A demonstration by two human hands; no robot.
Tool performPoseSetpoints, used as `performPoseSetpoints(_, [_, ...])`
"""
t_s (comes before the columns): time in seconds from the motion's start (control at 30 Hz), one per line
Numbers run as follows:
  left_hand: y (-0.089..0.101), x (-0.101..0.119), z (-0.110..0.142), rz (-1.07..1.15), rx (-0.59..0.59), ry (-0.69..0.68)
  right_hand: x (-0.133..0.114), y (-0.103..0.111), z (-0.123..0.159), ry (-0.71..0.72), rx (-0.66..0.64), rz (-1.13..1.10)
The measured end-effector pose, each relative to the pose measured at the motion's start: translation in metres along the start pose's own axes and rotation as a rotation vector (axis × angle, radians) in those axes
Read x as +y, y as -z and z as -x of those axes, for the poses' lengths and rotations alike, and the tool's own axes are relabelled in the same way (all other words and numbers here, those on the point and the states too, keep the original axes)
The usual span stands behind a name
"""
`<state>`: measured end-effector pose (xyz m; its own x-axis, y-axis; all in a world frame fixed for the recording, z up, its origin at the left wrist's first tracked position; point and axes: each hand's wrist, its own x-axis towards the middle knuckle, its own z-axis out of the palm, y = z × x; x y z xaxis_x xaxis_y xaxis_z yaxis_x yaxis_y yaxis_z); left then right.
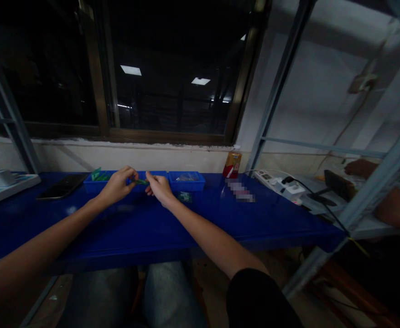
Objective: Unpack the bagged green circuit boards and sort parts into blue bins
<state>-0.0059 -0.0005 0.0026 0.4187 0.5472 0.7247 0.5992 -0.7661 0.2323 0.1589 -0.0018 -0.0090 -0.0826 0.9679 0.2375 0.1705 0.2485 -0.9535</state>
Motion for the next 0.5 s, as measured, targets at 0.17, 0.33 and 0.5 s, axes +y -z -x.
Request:
performPoseSetpoints(0.17, [0.0003, 0.0005, -0.0005, -0.031, 0.006, -0.008, -0.0040, 0.0053, 0.0008, 0.043, 0.033, -0.288])
performPoseSetpoints(0.33, [-0.0023, -0.0012, 0.0007, -0.068, -0.017, -0.020, -0.0020, 0.0075, -0.0028, 0.069, 0.029, -0.308])
performPoseSetpoints(0.5, [-0.0015, -0.0055, -0.0015, -0.009, -0.042, 0.246, -0.0036, 0.0083, -0.0044, 0.233, 0.138, -0.057])
